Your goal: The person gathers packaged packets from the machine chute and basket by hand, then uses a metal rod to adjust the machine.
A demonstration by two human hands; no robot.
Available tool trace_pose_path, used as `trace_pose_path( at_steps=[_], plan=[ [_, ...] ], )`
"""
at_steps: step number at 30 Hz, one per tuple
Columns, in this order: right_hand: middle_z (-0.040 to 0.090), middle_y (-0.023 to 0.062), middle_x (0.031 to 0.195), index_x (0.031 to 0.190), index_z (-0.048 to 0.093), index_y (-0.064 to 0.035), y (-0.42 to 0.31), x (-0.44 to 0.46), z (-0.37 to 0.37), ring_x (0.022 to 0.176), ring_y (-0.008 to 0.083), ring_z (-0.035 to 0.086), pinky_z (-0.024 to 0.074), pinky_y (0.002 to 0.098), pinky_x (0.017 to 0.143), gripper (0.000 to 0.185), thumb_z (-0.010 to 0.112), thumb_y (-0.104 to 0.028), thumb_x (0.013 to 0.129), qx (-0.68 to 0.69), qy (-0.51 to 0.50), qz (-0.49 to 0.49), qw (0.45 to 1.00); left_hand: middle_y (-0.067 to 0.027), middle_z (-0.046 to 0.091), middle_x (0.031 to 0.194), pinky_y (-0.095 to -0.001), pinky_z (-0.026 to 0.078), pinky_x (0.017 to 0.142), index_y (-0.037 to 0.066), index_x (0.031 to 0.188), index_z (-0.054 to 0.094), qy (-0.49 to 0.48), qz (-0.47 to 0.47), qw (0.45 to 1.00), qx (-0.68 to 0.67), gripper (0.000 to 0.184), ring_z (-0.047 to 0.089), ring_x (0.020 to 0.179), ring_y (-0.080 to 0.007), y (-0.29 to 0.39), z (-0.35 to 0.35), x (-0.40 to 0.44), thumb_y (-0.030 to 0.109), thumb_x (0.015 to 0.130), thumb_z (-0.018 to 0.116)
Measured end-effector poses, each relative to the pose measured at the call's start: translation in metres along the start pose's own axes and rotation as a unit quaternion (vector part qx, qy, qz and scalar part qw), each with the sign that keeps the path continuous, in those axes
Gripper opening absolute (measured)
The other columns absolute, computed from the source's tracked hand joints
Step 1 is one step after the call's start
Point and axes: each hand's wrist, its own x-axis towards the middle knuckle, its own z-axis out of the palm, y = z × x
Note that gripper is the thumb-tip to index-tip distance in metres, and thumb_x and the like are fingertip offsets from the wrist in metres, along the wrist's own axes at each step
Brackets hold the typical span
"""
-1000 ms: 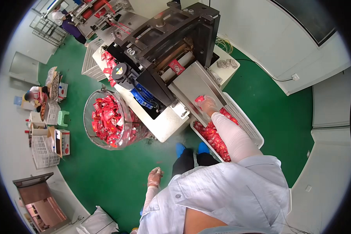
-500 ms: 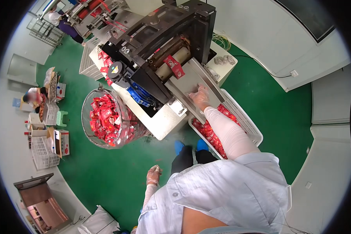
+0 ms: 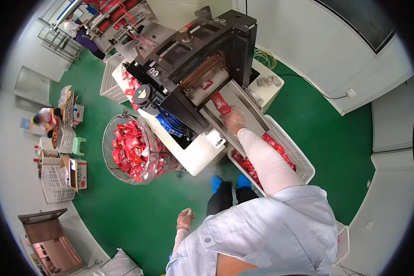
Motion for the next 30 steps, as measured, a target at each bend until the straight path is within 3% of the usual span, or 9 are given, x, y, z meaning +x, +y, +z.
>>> trace_pose_path(
  at_steps=[3, 5, 8, 11, 13, 14, 18, 21, 30],
  plan=[
    [0.062, 0.0166, 0.091, 0.111, 0.055, -0.0062, 0.028, 0.003, -0.001, 0.09, 0.0314, 0.061, 0.0498, 0.0378, 0.079, 0.039, 0.064, -0.027, 0.079, 0.039, -0.177, -0.001, 0.983, -0.0079, 0.068, 0.088, -0.0271, 0.049, 0.067, 0.001, 0.118, 0.055, -0.016, -0.007, 0.999, -0.028, 0.037, 0.063, 0.071, -0.0138, 0.023, 0.011, -0.003, 0.024, 0.09, 0.055],
    [0.064, 0.0113, 0.088, 0.106, 0.057, -0.0045, 0.104, 0.016, 0.057, 0.08, 0.023, 0.063, 0.0509, 0.0347, 0.068, 0.036, 0.065, -0.028, 0.08, 0.485, -0.186, -0.075, 0.851, -0.0088, 0.068, 0.091, -0.0287, 0.049, 0.072, 0.001, 0.121, 0.053, -0.054, 0.014, 0.998, -0.016, 0.041, 0.063, 0.077, -0.0163, 0.065, 0.024, -0.018, 0.03, 0.091, 0.052],
    [0.064, 0.0067, 0.084, 0.1, 0.059, -0.0028, 0.059, -0.104, 0.019, 0.073, 0.0187, 0.061, 0.0495, 0.0328, 0.066, 0.031, 0.063, -0.028, 0.082, 0.27, -0.249, -0.094, 0.925, -0.0121, 0.064, 0.107, -0.0313, 0.045, 0.087, 0.001, 0.125, 0.049, -0.159, 0.079, 0.98, -0.091, 0.051, 0.061, 0.098, -0.0212, 0.139, 0.051, -0.055, 0.04, 0.092, 0.049],
    [0.064, 0.0101, 0.083, 0.101, 0.06, -0.0039, 0.033, -0.191, 0.002, 0.073, 0.0218, 0.062, 0.0489, 0.0332, 0.068, 0.034, 0.063, -0.031, 0.081, 0.189, -0.442, -0.251, 0.84, -0.0125, 0.057, 0.119, -0.0317, 0.042, 0.093, 0.001, 0.127, 0.047, -0.303, 0.113, 0.903, -0.282, 0.052, 0.054, 0.11, -0.0224, 0.169, 0.079, -0.06, 0.039, 0.092, 0.05],
    [0.064, 0.013, 0.083, 0.102, 0.06, -0.0045, 0.023, -0.209, -0.008, 0.076, 0.0237, 0.062, 0.0484, 0.034, 0.071, 0.036, 0.063, -0.032, 0.08, 0.144, -0.366, -0.425, 0.815, -0.0117, 0.055, 0.121, -0.0317, 0.041, 0.095, 0.001, 0.126, 0.047, -0.362, 0.113, 0.837, -0.395, 0.049, 0.053, 0.111, -0.0231, 0.177, 0.086, -0.059, 0.036, 0.092, 0.05],
    [0.064, 0.0149, 0.088, 0.107, 0.059, -0.0034, 0.016, -0.211, -0.025, 0.081, 0.0251, 0.062, 0.0479, 0.0349, 0.074, 0.041, 0.063, -0.033, 0.079, 0.107, -0.511, -0.228, 0.822, -0.012, 0.059, 0.111, -0.0415, 0.041, 0.096, 0.005, 0.113, 0.054, -0.31, 0.078, 0.838, -0.443, 0.036, 0.055, 0.104, -0.0275, 0.174, 0.089, -0.055, 0.029, 0.087, 0.06],
    [0.059, 0.0171, 0.104, 0.111, 0.055, -0.0045, 0.079, -0.114, -0.01, 0.094, 0.0267, 0.058, 0.0466, 0.0343, 0.082, 0.042, 0.066, -0.027, 0.078, 0.001, -0.347, -0.338, 0.875, -0.0156, 0.059, 0.102, -0.0415, 0.042, 0.094, 0.0, 0.102, 0.054, -0.206, 0.098, 0.816, -0.531, 0.02, 0.056, 0.099, -0.0277, 0.175, 0.082, -0.057, 0.012, 0.087, 0.057],
    [0.053, 0.0228, 0.118, 0.123, 0.049, -0.0036, 0.043, -0.085, -0.048, 0.112, 0.0327, 0.051, 0.0423, 0.0358, 0.094, 0.062, 0.072, -0.033, 0.073, 0.109, -0.076, 0.031, 0.991, -0.0129, 0.057, 0.093, -0.0396, 0.043, 0.092, 0.001, 0.107, 0.052, -0.213, 0.083, 0.812, -0.537, 0.022, 0.055, 0.091, -0.0255, 0.158, 0.068, -0.048, 0.01, 0.087, 0.056],
    [0.052, 0.024, 0.116, 0.11, 0.055, 0.0023, 0.043, -0.019, 0.02, 0.111, 0.0398, 0.045, 0.0389, 0.0396, 0.095, 0.06, 0.076, -0.036, 0.068, 0.036, 0.032, -0.103, 0.993, -0.0046, 0.055, 0.075, -0.0321, 0.047, 0.066, 0.007, 0.106, 0.056, -0.156, 0.036, 0.837, -0.524, 0.022, 0.054, 0.069, -0.0186, 0.129, 0.057, -0.07, 0.021, 0.089, 0.057]
  ],
)
